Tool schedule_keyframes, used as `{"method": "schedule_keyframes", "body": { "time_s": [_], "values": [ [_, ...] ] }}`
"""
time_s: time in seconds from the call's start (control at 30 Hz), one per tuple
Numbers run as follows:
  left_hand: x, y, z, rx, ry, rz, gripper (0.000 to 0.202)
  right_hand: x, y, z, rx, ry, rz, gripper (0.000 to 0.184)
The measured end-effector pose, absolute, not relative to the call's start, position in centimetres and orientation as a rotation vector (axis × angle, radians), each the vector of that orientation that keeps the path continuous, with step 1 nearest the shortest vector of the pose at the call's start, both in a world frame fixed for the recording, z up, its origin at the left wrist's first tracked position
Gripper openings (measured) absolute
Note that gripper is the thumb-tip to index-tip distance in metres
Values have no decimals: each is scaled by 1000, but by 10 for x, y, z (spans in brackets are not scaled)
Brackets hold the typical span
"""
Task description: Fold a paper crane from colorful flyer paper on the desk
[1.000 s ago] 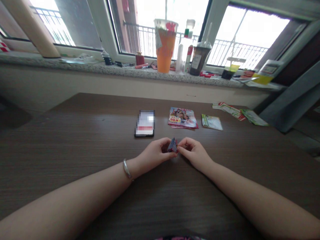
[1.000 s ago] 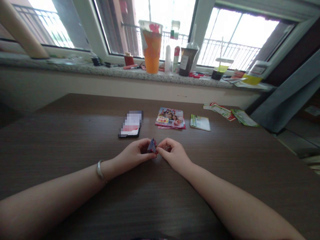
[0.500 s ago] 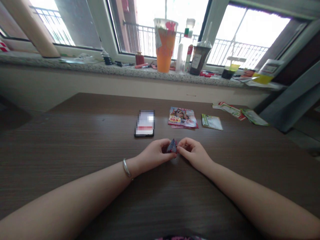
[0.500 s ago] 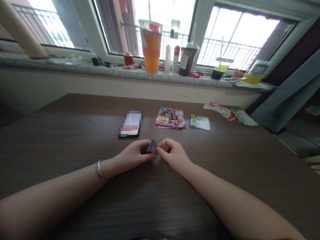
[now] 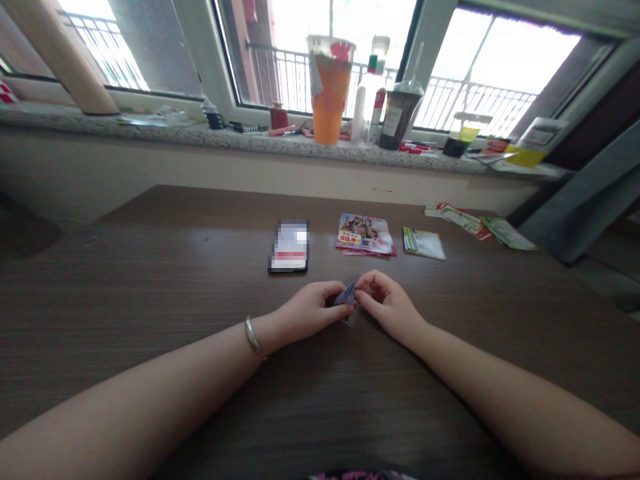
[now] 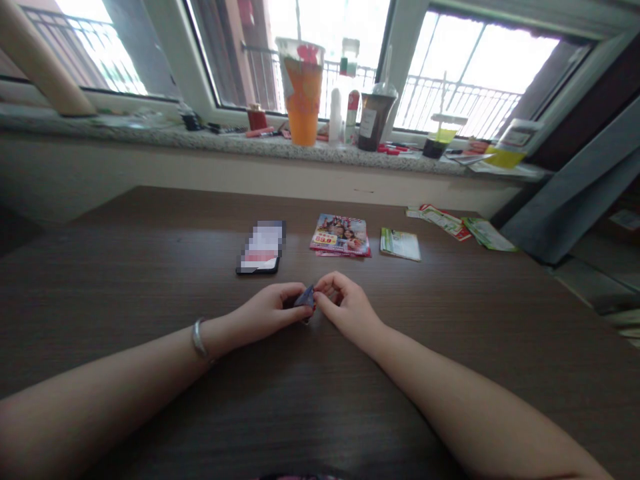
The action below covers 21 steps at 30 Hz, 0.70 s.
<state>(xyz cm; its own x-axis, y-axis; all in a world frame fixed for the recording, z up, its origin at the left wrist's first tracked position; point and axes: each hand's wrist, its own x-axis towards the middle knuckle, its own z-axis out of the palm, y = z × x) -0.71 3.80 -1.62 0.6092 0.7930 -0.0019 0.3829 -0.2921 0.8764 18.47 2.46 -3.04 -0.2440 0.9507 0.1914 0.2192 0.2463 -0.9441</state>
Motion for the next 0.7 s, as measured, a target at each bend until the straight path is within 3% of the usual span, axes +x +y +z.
{"method": "schedule_keyframes", "body": {
  "time_s": [0.33, 0.7],
  "values": [
    [-9, 43, -21, 1440, 670, 587, 27, 187, 22, -24, -935, -1596, 1291, 24],
    [-13, 48, -21, 1382, 654, 554, 29, 186, 24, -26, -902, -1557, 1391, 37]
  ]
}}
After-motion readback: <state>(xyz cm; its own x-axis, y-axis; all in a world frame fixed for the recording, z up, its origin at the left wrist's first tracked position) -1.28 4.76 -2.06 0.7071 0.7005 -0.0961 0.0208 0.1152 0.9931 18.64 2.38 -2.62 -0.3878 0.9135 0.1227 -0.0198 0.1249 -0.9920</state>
